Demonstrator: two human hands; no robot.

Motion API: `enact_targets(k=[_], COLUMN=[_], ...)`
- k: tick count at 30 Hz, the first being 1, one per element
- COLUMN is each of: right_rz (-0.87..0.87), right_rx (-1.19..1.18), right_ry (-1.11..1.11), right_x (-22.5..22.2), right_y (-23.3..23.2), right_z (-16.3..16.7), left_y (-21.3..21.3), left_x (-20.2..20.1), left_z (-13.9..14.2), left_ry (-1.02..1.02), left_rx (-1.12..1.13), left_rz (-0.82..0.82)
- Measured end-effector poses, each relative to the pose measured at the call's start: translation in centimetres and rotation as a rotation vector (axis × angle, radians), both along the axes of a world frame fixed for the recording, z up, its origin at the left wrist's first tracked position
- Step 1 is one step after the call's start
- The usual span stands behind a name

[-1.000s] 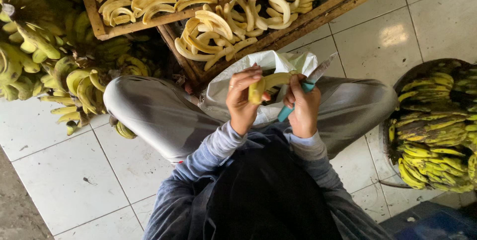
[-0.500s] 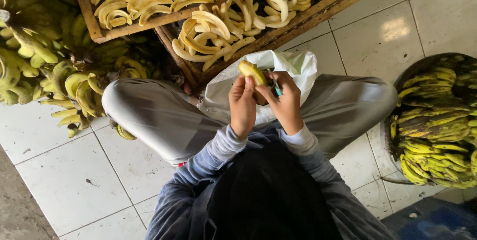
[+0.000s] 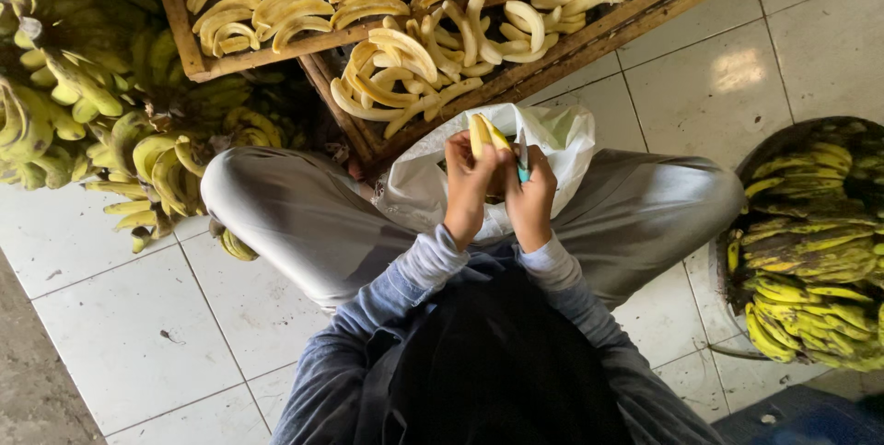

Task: The person sits on the floor and peels bananas with a small knife, using a cloth to hold the fruit. They place the peeled bananas onto wooden drying trays and drop the peels into a plastic bag beside them, working through bananas one at a time.

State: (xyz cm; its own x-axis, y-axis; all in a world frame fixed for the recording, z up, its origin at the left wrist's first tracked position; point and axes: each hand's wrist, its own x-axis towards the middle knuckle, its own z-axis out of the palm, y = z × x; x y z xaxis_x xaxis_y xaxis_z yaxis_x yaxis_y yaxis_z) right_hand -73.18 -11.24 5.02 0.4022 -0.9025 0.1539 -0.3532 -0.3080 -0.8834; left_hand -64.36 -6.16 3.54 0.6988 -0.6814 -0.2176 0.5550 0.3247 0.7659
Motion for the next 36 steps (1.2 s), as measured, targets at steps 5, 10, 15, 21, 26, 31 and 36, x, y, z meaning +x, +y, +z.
enact_targets(k=[5,10,15,21,26,31,36], right_rz=[0.008,-0.060,-0.038,0.365,0.402,0.474,0.363], right_rx=[0.183,0.545,0.444,-0.134,-0.246,0.239,0.869], right_ry=[-0.194,-0.333,-0.425,0.114,0.303,0.003,-0.235], right_x=[0.1,-0.5,-3.2,-5.4,-3.9,-2.1,-1.5], right_y=[-0.4,-1.4,-2.5,-4.5,-3.4,-2.0,-3.1], right_z=[1.2,2.7,2.6,2.3,3.1,3.2,2.0], left_y=[0.1,0.7,0.7,1.0,0.6,0.5,-0.4], left_x=[0.5,1.0,2.1,3.6,3.0,2.0,2.4], left_z=[0.2,-0.3,-1.0,-0.1,1.2,0.7,0.4], left_ry=[-0.108,-0.020,0.167,0.150,0.046,-0.088,-0.291], left_rx=[0.005,-0.065,-0.159,-0.098,-0.066,-0.121,-0.073], left_rz=[-0.042,-0.106,-0.086,-0.054,-0.013,0.058,0.020])
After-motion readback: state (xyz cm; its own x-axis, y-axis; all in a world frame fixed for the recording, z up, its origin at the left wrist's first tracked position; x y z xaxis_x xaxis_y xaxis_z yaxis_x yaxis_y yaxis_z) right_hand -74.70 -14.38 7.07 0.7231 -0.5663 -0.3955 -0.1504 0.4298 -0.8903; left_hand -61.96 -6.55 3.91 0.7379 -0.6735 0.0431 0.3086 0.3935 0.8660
